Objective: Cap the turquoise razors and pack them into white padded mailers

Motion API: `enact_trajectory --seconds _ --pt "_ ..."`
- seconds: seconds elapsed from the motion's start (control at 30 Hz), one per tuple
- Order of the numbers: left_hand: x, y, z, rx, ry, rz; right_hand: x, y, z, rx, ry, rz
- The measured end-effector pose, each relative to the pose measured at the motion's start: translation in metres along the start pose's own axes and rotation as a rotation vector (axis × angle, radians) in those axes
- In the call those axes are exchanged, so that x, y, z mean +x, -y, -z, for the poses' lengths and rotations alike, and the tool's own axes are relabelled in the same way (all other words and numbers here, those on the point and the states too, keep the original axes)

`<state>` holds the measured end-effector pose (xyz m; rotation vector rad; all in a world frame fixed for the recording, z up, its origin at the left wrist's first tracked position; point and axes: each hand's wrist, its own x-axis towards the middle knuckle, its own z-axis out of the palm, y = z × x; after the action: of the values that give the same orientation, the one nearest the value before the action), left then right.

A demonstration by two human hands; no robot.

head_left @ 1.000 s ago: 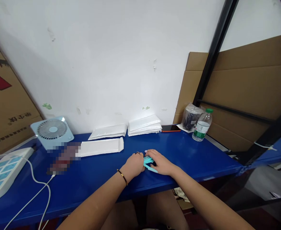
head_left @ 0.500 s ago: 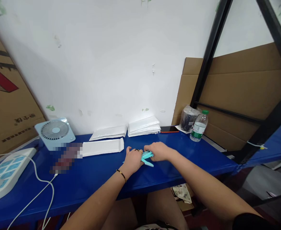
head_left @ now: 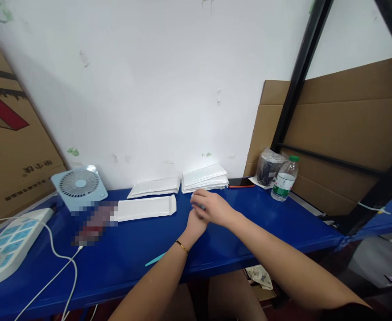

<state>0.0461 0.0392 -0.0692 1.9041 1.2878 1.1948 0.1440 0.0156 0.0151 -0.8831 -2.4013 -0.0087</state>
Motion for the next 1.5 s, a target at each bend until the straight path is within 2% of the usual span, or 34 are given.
enact_trajectory --seconds 0.1,0.17,0.23,0.3,0.4,0.47,0.57,0.67,0.7,0.77,0.87,0.97,1.03,1.1,1.17,1.2,1.23,1.3,1.37,1.43,1.5 --pt "-0.004 0.005 0.0 -0.031 0.117 0.034 -0.004 -0.014 -0.014 0.053 -0.118 -0.13" --pt "-0.004 0.004 0.002 -0.046 0.146 0.07 -0.006 -0.018 -0.013 0.141 -0.12 -0.15" --pt "-0.003 0.0 0.004 -0.058 0.164 0.094 -0.009 -0.019 -0.008 0.289 -0.173 -0.2" --pt "0.0 -0.008 0.008 -0.081 0.247 0.071 -0.013 -0.018 -0.006 0.473 -0.227 -0.266" --pt "-0.001 -0.023 0.018 -0.098 0.388 -0.079 -0.021 -0.013 -0.011 0.744 -0.104 -0.276" --pt "-0.008 -0.032 0.033 -0.043 0.426 -0.162 -0.025 -0.007 -0.016 0.902 -0.083 -0.313" --pt "-0.031 -0.033 0.069 0.218 0.468 -0.141 -0.029 -0.001 -0.016 1.153 -0.301 -0.437" --pt "-0.065 -0.014 0.107 0.609 0.367 0.074 -0.037 -0.005 -0.012 1.381 -0.515 -0.531" --pt "-0.074 -0.006 0.116 0.673 0.352 0.152 -0.041 -0.007 -0.011 1.429 -0.552 -0.557" --pt "-0.088 0.009 0.123 0.637 0.366 0.215 -0.05 -0.012 -0.016 1.488 -0.564 -0.604" --pt "-0.093 0.017 0.107 0.411 0.253 0.205 -0.062 -0.007 -0.035 1.536 -0.484 -0.695" --pt "-0.085 0.003 0.071 0.166 0.116 0.156 -0.066 0.011 -0.055 1.536 -0.358 -0.77" --pt "-0.079 -0.009 0.051 0.029 0.184 0.096 -0.064 0.021 -0.059 1.465 -0.334 -0.782" --pt "-0.071 -0.015 0.049 -0.003 0.268 0.023 -0.062 0.02 -0.053 1.33 -0.404 -0.789" --pt "-0.058 -0.01 0.07 0.149 0.245 -0.056 -0.061 0.009 -0.037 1.162 -0.507 -0.789" --pt "-0.048 -0.003 0.088 0.271 0.23 -0.078 -0.062 0.0 -0.026 1.087 -0.542 -0.779" --pt "-0.037 0.007 0.109 0.413 0.264 -0.085 -0.064 -0.01 -0.016 1.025 -0.563 -0.755" --pt "-0.012 0.029 0.152 0.697 0.325 -0.01 -0.07 -0.027 -0.001 0.955 -0.574 -0.708" --pt "0.012 0.05 0.187 0.919 0.425 0.091 -0.077 -0.04 0.004 0.929 -0.632 -0.7" --pt "0.031 0.063 0.206 1.05 0.549 0.161 -0.084 -0.045 -0.002 0.904 -0.685 -0.736" --pt "0.045 0.07 0.212 1.113 0.627 0.167 -0.09 -0.045 -0.013 0.875 -0.654 -0.783"
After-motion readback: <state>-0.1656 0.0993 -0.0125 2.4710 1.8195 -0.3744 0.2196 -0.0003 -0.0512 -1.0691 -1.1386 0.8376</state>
